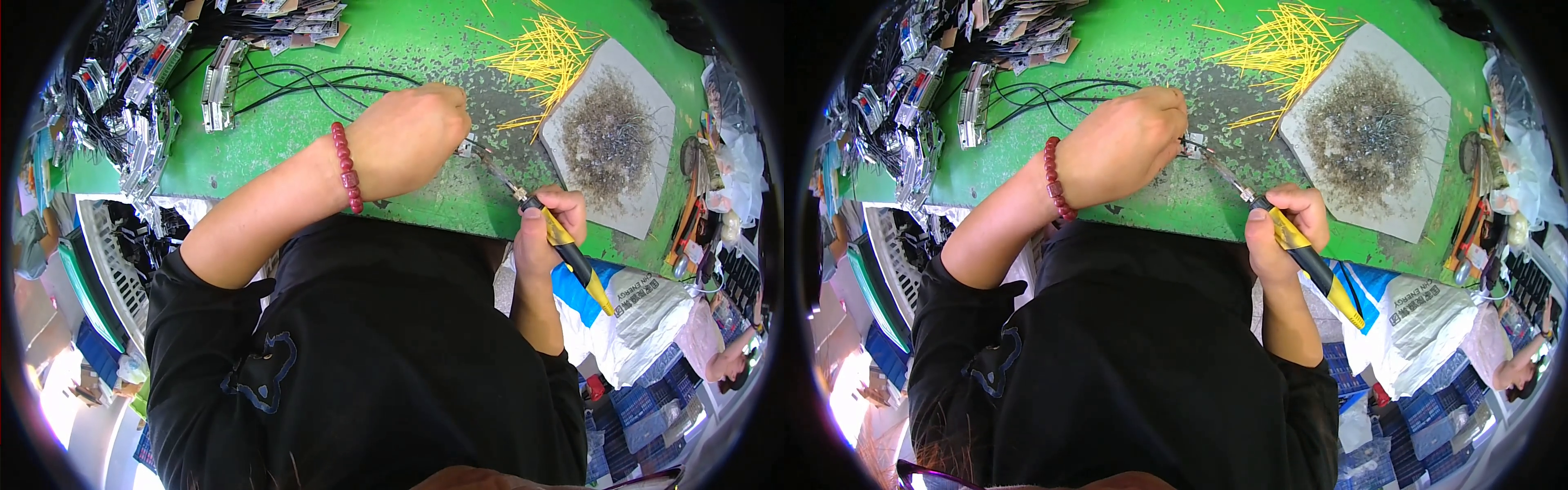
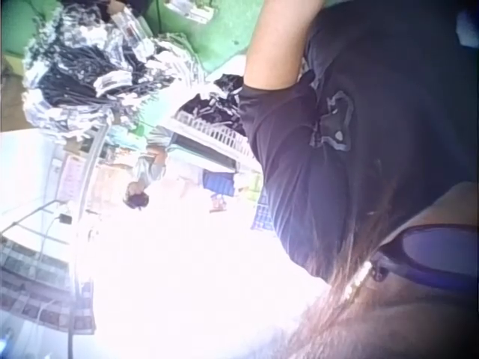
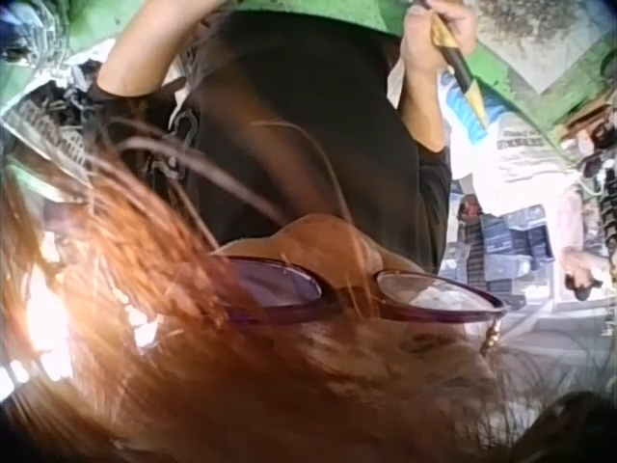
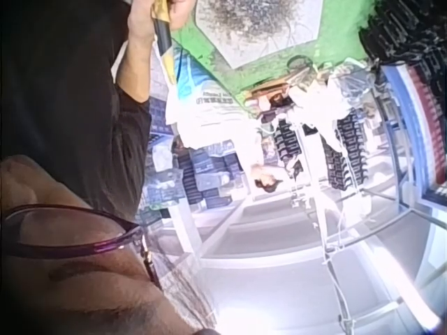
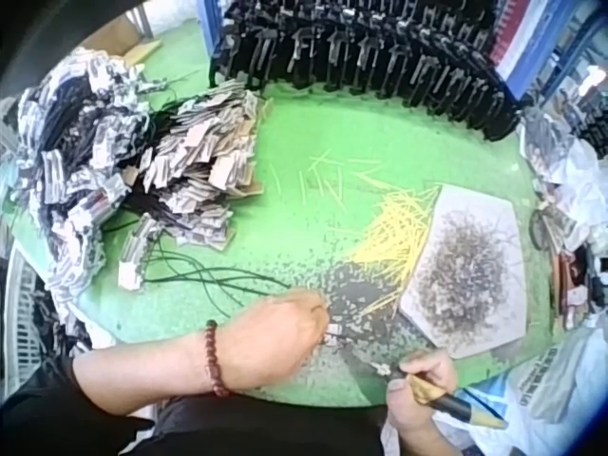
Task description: Soldering wires to electronic components and installing them into toy car bodies at a factory workbench.
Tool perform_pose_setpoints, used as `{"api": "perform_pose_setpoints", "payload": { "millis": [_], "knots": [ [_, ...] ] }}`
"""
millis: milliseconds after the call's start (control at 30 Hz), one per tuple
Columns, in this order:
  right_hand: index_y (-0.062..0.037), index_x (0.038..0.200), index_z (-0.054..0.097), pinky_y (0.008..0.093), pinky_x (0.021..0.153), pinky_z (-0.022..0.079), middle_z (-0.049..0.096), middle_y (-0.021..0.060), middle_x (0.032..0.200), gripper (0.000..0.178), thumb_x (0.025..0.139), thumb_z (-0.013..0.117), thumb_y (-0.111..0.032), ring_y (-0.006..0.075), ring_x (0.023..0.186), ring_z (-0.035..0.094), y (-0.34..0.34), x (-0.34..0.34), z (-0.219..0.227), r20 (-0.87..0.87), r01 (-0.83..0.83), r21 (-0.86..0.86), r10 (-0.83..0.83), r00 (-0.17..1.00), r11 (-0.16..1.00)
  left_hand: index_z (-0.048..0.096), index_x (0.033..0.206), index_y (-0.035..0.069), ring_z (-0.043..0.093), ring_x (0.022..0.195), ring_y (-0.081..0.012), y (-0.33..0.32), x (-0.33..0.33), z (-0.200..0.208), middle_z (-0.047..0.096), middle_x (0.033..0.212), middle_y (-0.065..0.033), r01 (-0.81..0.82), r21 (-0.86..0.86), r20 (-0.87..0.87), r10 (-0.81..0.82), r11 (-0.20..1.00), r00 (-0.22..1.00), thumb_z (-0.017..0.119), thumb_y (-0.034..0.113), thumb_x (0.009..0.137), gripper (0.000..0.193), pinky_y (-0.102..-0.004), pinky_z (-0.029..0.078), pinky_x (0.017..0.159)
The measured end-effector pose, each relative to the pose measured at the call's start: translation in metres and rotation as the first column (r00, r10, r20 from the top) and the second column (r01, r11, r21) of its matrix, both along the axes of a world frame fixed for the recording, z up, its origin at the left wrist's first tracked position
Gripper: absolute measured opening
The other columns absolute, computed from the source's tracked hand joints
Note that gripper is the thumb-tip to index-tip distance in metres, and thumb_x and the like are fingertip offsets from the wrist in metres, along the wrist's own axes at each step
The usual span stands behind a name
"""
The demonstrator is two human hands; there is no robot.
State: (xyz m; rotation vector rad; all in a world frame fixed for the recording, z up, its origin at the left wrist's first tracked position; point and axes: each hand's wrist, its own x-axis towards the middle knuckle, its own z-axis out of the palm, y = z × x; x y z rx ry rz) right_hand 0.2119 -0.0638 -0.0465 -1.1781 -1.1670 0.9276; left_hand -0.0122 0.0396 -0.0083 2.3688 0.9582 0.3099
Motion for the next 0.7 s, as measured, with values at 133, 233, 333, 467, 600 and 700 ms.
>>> {"api": "perform_pose_setpoints", "payload": {
  "millis": [133,233,333,467,600,700],
  "knots": [
    [-0.0017,0.101,0.052,0.0229,0.068,0.042,0.059,0.0074,0.086,0.034,0.082,0.074,-0.019,0.0093,0.073,0.051,0.000,-0.001,0.000,0.032,0.080,0.017,-0.081,0.996,0.997,0.057,0.081,-0.003,0.058,0.088,-0.0342,-0.001,0.000,-0.001,0.056,0.090,-0.0157,0.002,0.013,0.005,-0.002,1.000,1.000,0.059,0.006,0.080,0.009,-0.0424,0.051,0.074],
    [0.0005,0.123,0.049,0.0249,0.064,0.046,0.068,0.0155,0.088,0.050,0.089,0.066,-0.032,0.0146,0.070,0.060,0.014,-0.020,0.023,0.059,0.089,-0.093,-0.084,0.995,0.992,0.057,0.081,-0.003,0.058,0.087,-0.0344,0.000,0.000,-0.003,0.056,0.090,-0.0156,0.006,0.016,0.026,-0.007,1.000,1.000,0.059,0.006,0.080,0.009,-0.0424,0.051,0.074],
    [0.0005,0.124,0.049,0.0247,0.061,0.051,0.067,0.0128,0.075,0.033,0.095,0.058,-0.013,0.0146,0.061,0.062,0.016,-0.014,0.019,0.121,-0.053,-0.126,0.068,0.990,0.991,0.057,0.082,-0.003,0.058,0.087,-0.0347,0.001,0.000,-0.001,0.056,0.090,-0.0156,0.008,-0.005,0.000,-0.008,1.000,1.000,0.059,0.006,0.080,0.009,-0.0424,0.051,0.073],
    [-0.0038,0.113,0.060,0.0243,0.064,0.053,0.069,0.0102,0.085,0.031,0.084,0.069,0.001,0.0121,0.070,0.066,0.039,-0.021,0.023,0.306,-0.115,-0.085,0.135,0.942,0.990,0.057,0.082,-0.003,0.059,0.087,-0.0353,0.000,-0.001,0.002,0.056,0.090,-0.0160,0.003,0.000,0.015,-0.003,1.000,1.000,0.059,0.006,0.081,0.009,-0.0428,0.051,0.073],
    [-0.0048,0.112,0.060,0.0244,0.065,0.052,0.069,0.0082,0.082,0.034,0.080,0.070,0.004,0.0103,0.071,0.064,0.052,-0.036,0.020,0.264,-0.128,-0.061,0.140,0.954,0.990,0.057,0.083,-0.002,0.059,0.088,-0.0354,0.000,0.000,0.002,0.057,0.093,-0.0163,-0.024,0.002,0.037,0.024,1.000,0.999,0.059,0.006,0.080,0.009,-0.0433,0.051,0.074],
    [-0.0056,0.107,0.061,0.0242,0.063,0.051,0.069,0.0067,0.083,0.032,0.079,0.070,0.006,0.0097,0.070,0.063,0.053,-0.036,0.017,0.206,-0.107,-0.008,0.106,0.973,0.994,0.058,0.083,-0.002,0.059,0.089,-0.0351,0.001,0.000,0.000,0.058,0.093,-0.0157,-0.036,-0.075,0.046,0.039,0.997,0.998,0.060,0.006,0.080,0.009,-0.0443,0.051,0.075]
  ]
}}
